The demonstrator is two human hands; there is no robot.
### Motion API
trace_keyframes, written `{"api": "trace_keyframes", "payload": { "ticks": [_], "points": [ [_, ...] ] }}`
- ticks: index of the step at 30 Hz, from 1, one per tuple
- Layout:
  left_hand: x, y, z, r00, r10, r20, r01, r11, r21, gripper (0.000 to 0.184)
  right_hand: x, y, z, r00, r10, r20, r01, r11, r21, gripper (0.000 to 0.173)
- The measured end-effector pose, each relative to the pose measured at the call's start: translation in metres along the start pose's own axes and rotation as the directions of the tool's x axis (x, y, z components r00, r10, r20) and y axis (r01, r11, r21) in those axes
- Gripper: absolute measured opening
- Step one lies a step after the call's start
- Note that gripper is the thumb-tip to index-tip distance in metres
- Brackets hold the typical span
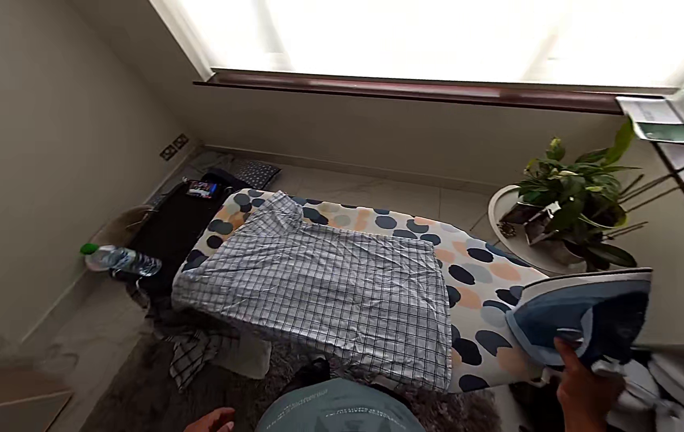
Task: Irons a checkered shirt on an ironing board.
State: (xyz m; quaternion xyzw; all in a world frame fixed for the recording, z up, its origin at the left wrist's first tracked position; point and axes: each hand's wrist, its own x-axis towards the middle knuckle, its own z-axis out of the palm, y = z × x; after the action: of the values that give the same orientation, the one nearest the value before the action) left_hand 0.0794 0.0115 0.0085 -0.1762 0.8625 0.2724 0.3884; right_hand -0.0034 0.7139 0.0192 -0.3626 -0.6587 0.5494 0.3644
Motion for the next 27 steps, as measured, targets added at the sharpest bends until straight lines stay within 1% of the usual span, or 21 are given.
{"api": "trace_keyframes", "payload": {
  "ticks": [3,5,7,9,11,13,14,16,19,23,25,27],
  "points": [
    [-0.006,-0.012,0.002,0.998,-0.054,-0.04,0.052,0.998,-0.047,0.042,0.015,-0.004,-0.011,0.978,-0.105,0.178,0.131,0.981,-0.141,0.054],
    [-0.003,-0.018,0.002,0.995,-0.066,-0.074,0.061,0.996,-0.065,0.042,0.021,-0.015,-0.015,0.922,-0.154,0.355,0.263,0.922,-0.284,0.053],
    [0.002,-0.016,0.001,0.993,-0.054,-0.1,0.046,0.995,-0.085,0.041,0.025,-0.035,-0.01,0.832,-0.159,0.531,0.405,0.829,-0.386,0.05],
    [0.01,-0.011,-0.005,0.993,-0.032,-0.113,0.022,0.995,-0.094,0.041,0.022,-0.058,0.003,0.727,-0.101,0.679,0.506,0.747,-0.431,0.047],
    [0.02,-0.001,-0.016,0.992,0.004,-0.124,-0.015,0.996,-0.089,0.041,0.011,-0.081,0.022,0.62,-0.056,0.783,0.597,0.681,-0.424,0.043],
    [0.034,0.008,-0.032,0.988,0.054,-0.145,-0.066,0.994,-0.081,0.041,-0.002,-0.095,0.044,0.512,-0.014,0.859,0.672,0.629,-0.39,0.041],
    [0.043,0.012,-0.042,0.983,0.079,-0.164,-0.092,0.993,-0.072,0.041,-0.01,-0.097,0.056,0.463,0.002,0.886,0.706,0.603,-0.37,0.04],
    [0.063,0.022,-0.063,0.964,0.144,-0.222,-0.156,0.987,-0.038,0.041,-0.028,-0.095,0.081,0.391,0.045,0.919,0.747,0.568,-0.346,0.038],
    [0.095,0.043,-0.102,0.91,0.266,-0.317,-0.249,0.964,0.095,0.038,-0.061,-0.088,0.119,0.322,0.148,0.935,0.788,0.505,-0.351,0.038],
    [0.148,0.063,-0.15,0.79,0.463,-0.402,-0.367,0.882,0.295,0.035,-0.104,-0.089,0.169,0.282,0.395,0.875,0.84,0.339,-0.424,0.042],
    [0.181,0.064,-0.168,0.71,0.558,-0.429,-0.425,0.826,0.37,0.036,-0.126,-0.092,0.194,0.27,0.466,0.843,0.862,0.272,-0.427,0.041],
    [0.21,0.062,-0.185,0.686,0.613,-0.391,-0.44,0.778,0.448,0.044,-0.146,-0.096,0.218,0.271,0.518,0.811,0.876,0.216,-0.43,0.041]
  ]
}}
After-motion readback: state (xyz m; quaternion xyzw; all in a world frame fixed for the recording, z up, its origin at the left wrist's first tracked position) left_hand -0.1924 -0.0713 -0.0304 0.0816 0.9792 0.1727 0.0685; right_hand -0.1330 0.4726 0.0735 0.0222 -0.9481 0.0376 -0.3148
